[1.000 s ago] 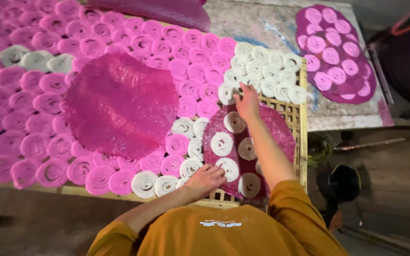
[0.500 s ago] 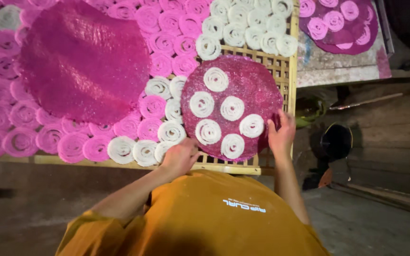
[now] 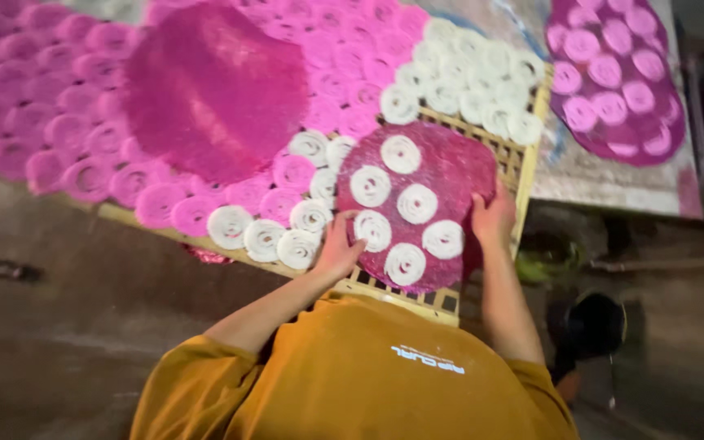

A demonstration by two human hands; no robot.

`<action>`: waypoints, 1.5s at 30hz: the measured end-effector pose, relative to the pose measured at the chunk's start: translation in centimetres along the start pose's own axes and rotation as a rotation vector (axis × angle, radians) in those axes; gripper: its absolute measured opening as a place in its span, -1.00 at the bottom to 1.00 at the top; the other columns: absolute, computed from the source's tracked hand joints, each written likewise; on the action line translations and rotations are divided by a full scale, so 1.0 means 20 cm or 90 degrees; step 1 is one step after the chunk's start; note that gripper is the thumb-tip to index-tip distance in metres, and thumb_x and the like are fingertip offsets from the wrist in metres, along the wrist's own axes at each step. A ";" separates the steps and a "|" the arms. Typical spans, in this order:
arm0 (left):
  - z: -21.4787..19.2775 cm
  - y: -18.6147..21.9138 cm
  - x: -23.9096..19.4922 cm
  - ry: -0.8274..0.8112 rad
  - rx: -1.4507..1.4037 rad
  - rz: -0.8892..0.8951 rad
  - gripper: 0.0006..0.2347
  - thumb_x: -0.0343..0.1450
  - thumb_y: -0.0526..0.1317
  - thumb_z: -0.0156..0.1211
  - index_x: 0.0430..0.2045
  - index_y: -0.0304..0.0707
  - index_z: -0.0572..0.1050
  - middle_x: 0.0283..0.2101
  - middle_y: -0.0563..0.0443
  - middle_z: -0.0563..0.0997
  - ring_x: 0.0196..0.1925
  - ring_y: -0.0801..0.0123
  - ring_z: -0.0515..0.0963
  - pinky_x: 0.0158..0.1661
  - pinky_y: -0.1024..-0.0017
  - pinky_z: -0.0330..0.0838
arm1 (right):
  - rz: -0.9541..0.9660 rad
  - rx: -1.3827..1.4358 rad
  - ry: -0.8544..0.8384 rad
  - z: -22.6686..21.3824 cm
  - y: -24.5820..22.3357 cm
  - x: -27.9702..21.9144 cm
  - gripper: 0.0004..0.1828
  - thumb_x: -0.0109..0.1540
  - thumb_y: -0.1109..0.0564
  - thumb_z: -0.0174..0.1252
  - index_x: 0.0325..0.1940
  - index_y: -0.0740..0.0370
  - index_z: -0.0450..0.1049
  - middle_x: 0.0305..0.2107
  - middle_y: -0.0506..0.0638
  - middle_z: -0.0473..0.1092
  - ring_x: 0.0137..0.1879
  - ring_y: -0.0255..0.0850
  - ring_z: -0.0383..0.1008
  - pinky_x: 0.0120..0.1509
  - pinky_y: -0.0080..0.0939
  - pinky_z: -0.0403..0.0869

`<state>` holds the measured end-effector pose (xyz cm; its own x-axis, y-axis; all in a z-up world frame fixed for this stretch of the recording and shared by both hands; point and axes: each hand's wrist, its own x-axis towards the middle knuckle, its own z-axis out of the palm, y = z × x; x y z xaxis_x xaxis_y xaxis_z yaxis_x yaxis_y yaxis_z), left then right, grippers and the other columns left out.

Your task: The person places white rolled items onto pink circular bases arranged on a wooden lattice table. They repeatedly pick up rolls and position them in patterns, occasionally adjusting the placement of the bases.

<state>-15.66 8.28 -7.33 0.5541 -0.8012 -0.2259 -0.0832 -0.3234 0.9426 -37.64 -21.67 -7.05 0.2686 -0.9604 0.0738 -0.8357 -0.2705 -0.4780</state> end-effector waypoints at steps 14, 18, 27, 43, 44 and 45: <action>-0.14 0.45 0.15 0.106 -0.112 0.099 -0.62 0.48 -0.40 0.09 0.18 0.00 0.48 0.28 -0.14 0.43 0.21 0.11 0.49 0.20 0.34 0.37 | -0.054 0.589 -0.131 -0.43 -0.29 0.10 -0.71 0.40 0.21 0.14 0.19 0.33 0.50 -0.05 -0.06 0.51 0.03 -0.30 0.47 0.17 -0.30 0.44; -0.51 0.59 0.29 0.066 -0.118 0.129 -0.64 0.49 -0.42 -0.01 0.17 -0.06 0.49 0.32 -0.11 0.38 0.30 0.14 0.41 0.30 0.20 0.33 | -0.094 0.555 -0.152 -0.56 -0.70 0.01 -0.72 0.44 0.20 0.07 0.21 0.35 0.49 -0.07 -0.05 0.52 0.05 -0.24 0.48 0.23 -0.27 0.44; -1.73 0.49 0.63 0.178 0.160 0.091 -0.63 0.41 -0.47 0.01 0.00 -0.03 0.62 0.19 -0.05 0.53 0.16 0.22 0.55 0.18 0.34 0.46 | 0.089 0.445 -0.388 0.11 -1.39 -0.36 -0.48 0.36 0.18 0.07 0.42 0.08 0.25 -0.26 0.01 0.46 -0.31 -0.19 0.48 -0.19 -0.16 0.57; -1.13 0.16 1.31 0.176 0.494 0.157 -0.57 0.18 -0.12 0.41 -0.09 -0.23 0.56 0.02 -0.34 0.56 0.13 -0.25 0.49 0.02 -0.15 0.37 | 0.053 0.381 -0.326 0.49 -1.58 -0.20 -0.69 0.33 0.09 0.07 0.14 0.21 0.46 -0.08 0.07 0.52 -0.03 -0.17 0.62 0.03 -0.18 0.61; -1.13 0.19 1.30 0.116 0.413 0.103 -0.64 0.25 -0.15 0.36 -0.09 -0.21 0.55 -0.03 -0.26 0.62 0.08 -0.15 0.57 0.02 -0.06 0.43 | 0.112 0.433 -0.376 0.49 -1.60 -0.18 -0.67 0.33 0.06 0.02 0.11 0.20 0.48 -0.09 0.04 0.55 -0.02 -0.18 0.68 0.05 -0.21 0.57; -1.11 0.23 1.28 0.053 0.332 0.049 -0.72 0.33 -0.19 0.31 -0.10 -0.18 0.54 -0.09 -0.18 0.67 0.02 -0.06 0.64 0.02 0.02 0.49 | 0.107 0.521 -0.421 0.49 -1.62 -0.16 -0.65 0.34 0.08 0.05 0.14 0.30 0.49 -0.03 0.12 0.55 0.03 -0.14 0.64 0.08 -0.22 0.57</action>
<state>16.47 -2.62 -3.30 0.5926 -0.7965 -0.1201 -0.5155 -0.4896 0.7033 -6.67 -9.21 -0.40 0.5927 -0.6873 -0.4200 -0.3758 0.2253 -0.8989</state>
